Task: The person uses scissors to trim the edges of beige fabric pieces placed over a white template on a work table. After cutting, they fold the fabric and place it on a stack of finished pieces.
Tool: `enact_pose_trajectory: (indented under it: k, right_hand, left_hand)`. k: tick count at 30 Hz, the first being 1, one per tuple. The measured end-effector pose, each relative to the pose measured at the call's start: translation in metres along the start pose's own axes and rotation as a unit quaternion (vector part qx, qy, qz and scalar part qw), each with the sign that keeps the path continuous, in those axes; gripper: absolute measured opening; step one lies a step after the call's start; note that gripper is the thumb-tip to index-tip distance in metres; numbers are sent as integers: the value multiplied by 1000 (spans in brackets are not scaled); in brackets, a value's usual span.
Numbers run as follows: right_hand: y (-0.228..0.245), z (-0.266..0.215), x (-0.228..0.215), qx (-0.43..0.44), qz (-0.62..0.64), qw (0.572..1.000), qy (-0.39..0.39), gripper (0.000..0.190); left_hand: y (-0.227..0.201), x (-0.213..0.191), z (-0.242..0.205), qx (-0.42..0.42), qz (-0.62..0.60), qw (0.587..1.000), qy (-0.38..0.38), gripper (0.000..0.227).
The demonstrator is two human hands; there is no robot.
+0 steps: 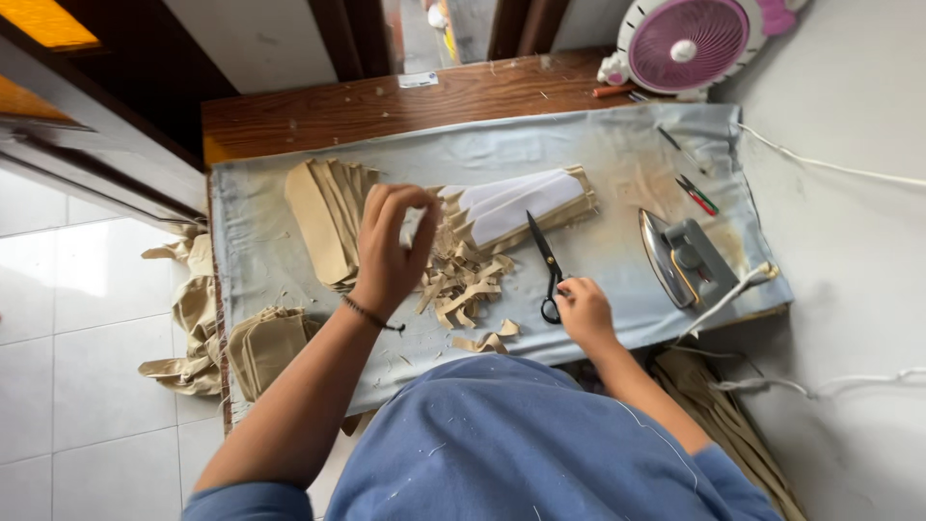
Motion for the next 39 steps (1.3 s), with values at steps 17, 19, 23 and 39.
enact_pose_trajectory:
  k: [17,19,23,39]
  right_hand:
    - [-21,-3,-15,325,185,904,207,33]
    - [-22,-7,-20,338,246,893,168,34]
    - [-5,-9,-15,356,354,858,107,38]
    - [77,62,31,416,529,738,-35,45]
  left_hand:
    - [108,125,-215,-399,312,700,504,29]
    - [118,129,-233,-410,299,721,472,23]
    - [61,108,-195,-621,52,698,353,19]
    - [4,-34,-154,-618,-15,590,520,37]
Point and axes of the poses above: each hand's wrist, its own z-axis towards the middle knuckle, its own x-axis out of the palm, y = z × x, the point moved 2 cm from there along z, towards the middle knuckle, and after that the axes turned 11 degrees about -y, right-handed, at the moved point
